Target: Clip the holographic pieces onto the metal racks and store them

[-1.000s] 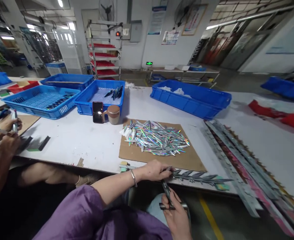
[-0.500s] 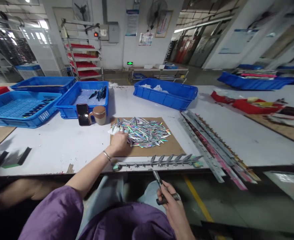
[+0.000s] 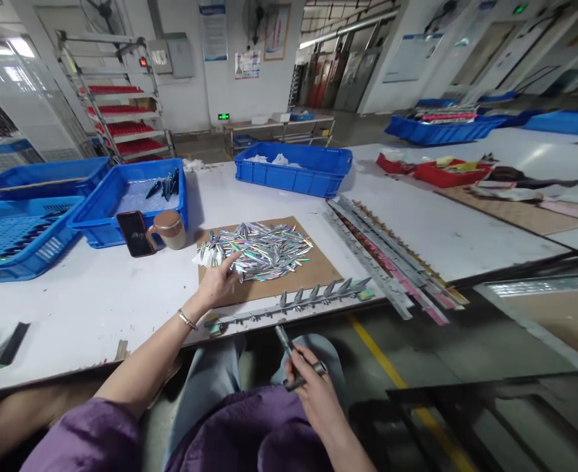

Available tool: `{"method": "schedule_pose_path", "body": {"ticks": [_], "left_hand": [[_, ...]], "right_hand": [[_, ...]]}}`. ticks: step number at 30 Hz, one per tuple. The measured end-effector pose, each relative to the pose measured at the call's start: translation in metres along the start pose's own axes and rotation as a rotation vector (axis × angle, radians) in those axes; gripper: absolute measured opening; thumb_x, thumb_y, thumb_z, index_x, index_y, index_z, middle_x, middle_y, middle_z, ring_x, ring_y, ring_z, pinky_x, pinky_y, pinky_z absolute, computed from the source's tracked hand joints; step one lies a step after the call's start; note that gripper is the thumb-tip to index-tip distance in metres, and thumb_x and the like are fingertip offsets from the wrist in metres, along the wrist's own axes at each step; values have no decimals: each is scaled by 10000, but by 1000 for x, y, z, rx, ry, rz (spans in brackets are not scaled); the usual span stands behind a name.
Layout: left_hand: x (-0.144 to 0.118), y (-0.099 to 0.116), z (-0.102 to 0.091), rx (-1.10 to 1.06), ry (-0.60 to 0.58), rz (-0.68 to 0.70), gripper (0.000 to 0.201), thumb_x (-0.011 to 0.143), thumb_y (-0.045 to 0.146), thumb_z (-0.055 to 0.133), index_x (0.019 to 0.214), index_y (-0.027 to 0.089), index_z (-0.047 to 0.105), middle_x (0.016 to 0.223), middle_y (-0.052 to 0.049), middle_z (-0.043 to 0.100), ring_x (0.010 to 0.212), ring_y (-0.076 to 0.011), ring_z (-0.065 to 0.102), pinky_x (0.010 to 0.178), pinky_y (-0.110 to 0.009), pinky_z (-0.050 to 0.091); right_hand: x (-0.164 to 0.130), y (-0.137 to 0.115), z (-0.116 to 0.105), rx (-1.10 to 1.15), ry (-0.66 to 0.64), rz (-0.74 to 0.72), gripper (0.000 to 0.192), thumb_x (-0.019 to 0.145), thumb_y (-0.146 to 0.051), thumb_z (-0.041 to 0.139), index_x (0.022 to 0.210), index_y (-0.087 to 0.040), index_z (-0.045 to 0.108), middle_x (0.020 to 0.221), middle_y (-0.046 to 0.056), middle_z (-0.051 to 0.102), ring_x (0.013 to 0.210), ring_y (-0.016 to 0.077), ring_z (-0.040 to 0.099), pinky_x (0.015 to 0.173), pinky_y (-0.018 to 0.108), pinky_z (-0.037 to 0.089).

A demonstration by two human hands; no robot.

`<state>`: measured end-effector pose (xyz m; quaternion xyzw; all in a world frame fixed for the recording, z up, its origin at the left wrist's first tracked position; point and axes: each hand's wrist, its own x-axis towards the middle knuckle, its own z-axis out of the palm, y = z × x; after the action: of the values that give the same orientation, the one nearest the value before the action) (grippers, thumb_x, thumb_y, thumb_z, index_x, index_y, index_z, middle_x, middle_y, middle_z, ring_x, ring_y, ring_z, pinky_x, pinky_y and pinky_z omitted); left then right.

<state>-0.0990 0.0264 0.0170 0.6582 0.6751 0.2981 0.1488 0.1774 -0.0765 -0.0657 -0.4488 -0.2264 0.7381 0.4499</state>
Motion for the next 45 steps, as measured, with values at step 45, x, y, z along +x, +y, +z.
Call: {"method": "schedule_pose_path", "body": {"ticks": [45], "left_hand": [[-33, 39, 45, -262, -283, 328, 327, 1016, 436, 495, 926, 173, 669, 904, -67, 711, 859, -186, 656, 818, -286, 488]], "right_hand": [[29, 23, 21, 172, -221, 21, 369, 893, -512, 678, 1058, -182, 671, 670, -27, 584, 513, 90, 499, 409, 168, 307]]}}
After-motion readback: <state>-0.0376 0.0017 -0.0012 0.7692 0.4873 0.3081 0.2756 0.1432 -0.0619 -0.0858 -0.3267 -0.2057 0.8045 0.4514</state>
